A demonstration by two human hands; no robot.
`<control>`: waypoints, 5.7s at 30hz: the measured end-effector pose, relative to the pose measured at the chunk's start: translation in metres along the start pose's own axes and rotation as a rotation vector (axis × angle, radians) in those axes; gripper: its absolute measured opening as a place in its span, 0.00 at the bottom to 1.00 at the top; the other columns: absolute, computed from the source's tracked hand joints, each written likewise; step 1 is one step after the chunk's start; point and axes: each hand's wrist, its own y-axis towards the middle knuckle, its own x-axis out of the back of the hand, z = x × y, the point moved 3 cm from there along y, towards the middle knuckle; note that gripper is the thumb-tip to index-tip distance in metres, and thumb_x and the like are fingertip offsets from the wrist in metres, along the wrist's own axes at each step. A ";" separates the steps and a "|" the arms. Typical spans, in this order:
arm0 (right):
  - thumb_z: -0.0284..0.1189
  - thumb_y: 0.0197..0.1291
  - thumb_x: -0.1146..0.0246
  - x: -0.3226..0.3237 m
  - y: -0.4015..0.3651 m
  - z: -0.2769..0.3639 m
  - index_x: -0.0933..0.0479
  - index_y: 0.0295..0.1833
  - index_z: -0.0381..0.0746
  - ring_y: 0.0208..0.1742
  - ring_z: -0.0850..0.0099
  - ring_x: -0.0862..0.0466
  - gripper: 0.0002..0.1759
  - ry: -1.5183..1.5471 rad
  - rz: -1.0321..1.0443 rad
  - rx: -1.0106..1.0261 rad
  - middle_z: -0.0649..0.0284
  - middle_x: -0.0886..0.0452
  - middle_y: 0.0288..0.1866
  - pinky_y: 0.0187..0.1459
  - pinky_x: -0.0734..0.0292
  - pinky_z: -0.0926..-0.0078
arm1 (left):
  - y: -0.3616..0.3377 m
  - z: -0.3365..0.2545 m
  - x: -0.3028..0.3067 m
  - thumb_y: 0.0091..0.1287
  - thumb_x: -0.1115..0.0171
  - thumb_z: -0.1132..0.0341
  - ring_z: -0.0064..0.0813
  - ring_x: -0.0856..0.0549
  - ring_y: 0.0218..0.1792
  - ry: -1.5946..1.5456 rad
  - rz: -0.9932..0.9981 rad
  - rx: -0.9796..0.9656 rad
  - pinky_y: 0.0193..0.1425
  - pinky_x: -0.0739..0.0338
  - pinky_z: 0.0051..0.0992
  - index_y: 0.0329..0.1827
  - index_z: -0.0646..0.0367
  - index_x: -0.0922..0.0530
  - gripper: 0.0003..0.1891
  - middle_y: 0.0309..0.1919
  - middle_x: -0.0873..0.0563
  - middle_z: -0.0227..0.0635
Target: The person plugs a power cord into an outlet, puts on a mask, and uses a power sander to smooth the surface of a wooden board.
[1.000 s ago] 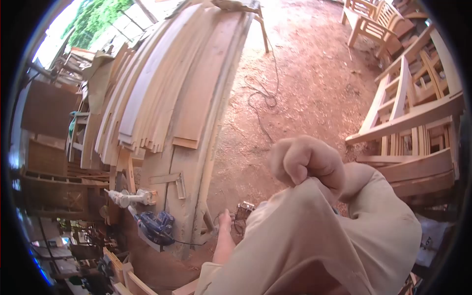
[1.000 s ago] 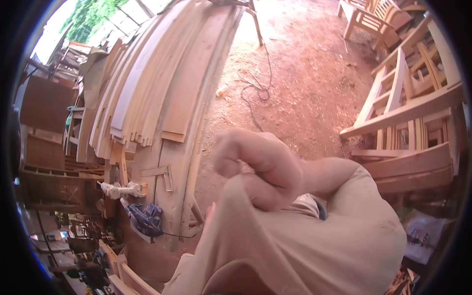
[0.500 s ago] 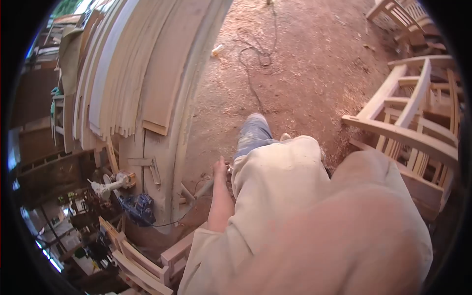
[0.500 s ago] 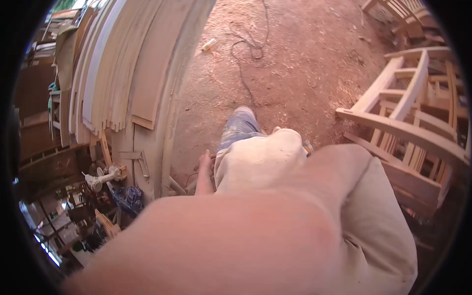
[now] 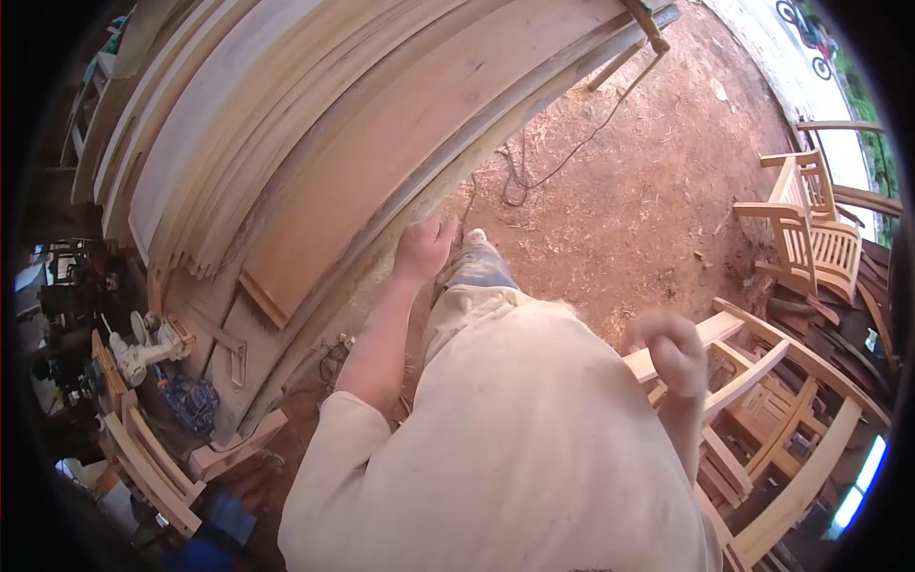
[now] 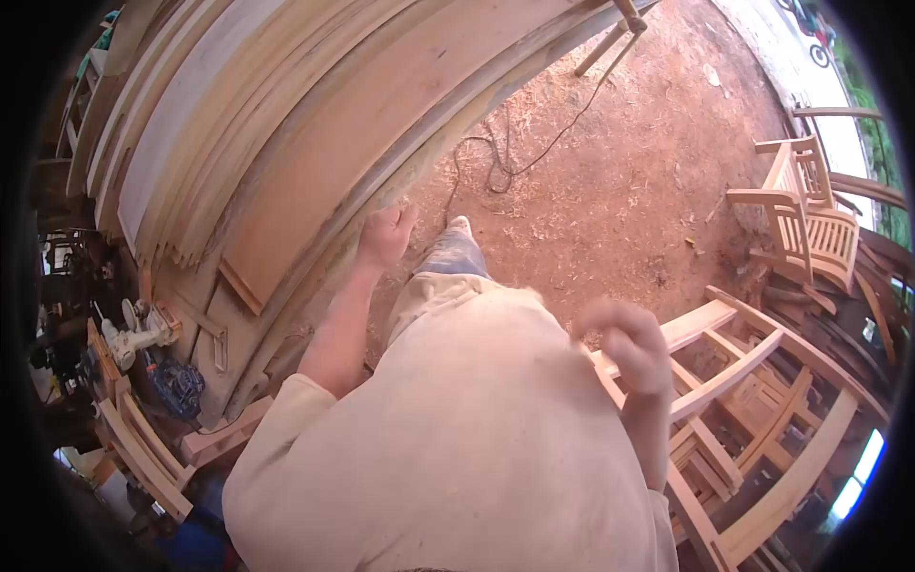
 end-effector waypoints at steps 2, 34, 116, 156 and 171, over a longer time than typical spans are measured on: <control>0.37 0.74 0.39 0.057 0.028 -0.122 0.24 0.66 0.29 0.59 0.59 0.16 0.25 -0.608 -0.233 -0.397 0.48 0.16 0.58 0.62 0.23 0.66 | 0.028 -0.059 0.032 0.75 0.38 0.57 0.48 0.13 0.29 -0.107 -0.203 -0.294 0.35 0.21 0.40 0.29 0.64 0.19 0.20 0.36 0.10 0.49; 0.27 0.62 0.35 0.415 0.568 -0.088 0.32 0.48 0.47 0.12 0.78 0.34 0.14 -0.177 0.161 -0.599 0.71 0.32 0.19 0.12 0.41 0.76 | 0.256 -0.166 0.017 0.33 0.16 0.52 0.67 0.51 0.82 0.632 -0.041 0.385 0.84 0.54 0.61 0.54 0.60 0.14 0.39 0.82 0.50 0.63; 0.32 0.58 0.27 0.199 0.429 -0.004 0.22 0.62 0.30 0.46 0.74 0.19 0.28 -0.521 0.957 -0.489 0.64 0.17 0.44 0.51 0.23 0.73 | 0.128 -0.206 0.016 0.55 0.33 0.67 0.59 0.12 0.50 0.110 -0.506 0.865 0.57 0.17 0.48 0.42 0.68 0.15 0.15 0.43 0.11 0.60; 0.58 0.74 0.45 -0.092 0.361 -0.033 0.28 0.68 0.35 0.46 0.65 0.17 0.37 -0.587 1.322 -0.504 0.56 0.19 0.49 0.49 0.21 0.66 | -0.072 0.004 0.180 0.62 0.31 0.60 0.54 0.12 0.48 0.329 -0.462 1.032 0.49 0.18 0.44 0.44 0.61 0.11 0.14 0.42 0.11 0.55; 0.51 0.77 0.44 0.126 0.380 -0.005 0.32 0.75 0.39 0.42 0.72 0.19 0.33 -0.495 1.073 -0.642 0.59 0.21 0.47 0.46 0.20 0.67 | 0.104 -0.112 0.088 0.62 0.30 0.55 0.56 0.13 0.51 0.373 -0.194 0.891 0.54 0.19 0.44 0.46 0.61 0.12 0.19 0.44 0.11 0.57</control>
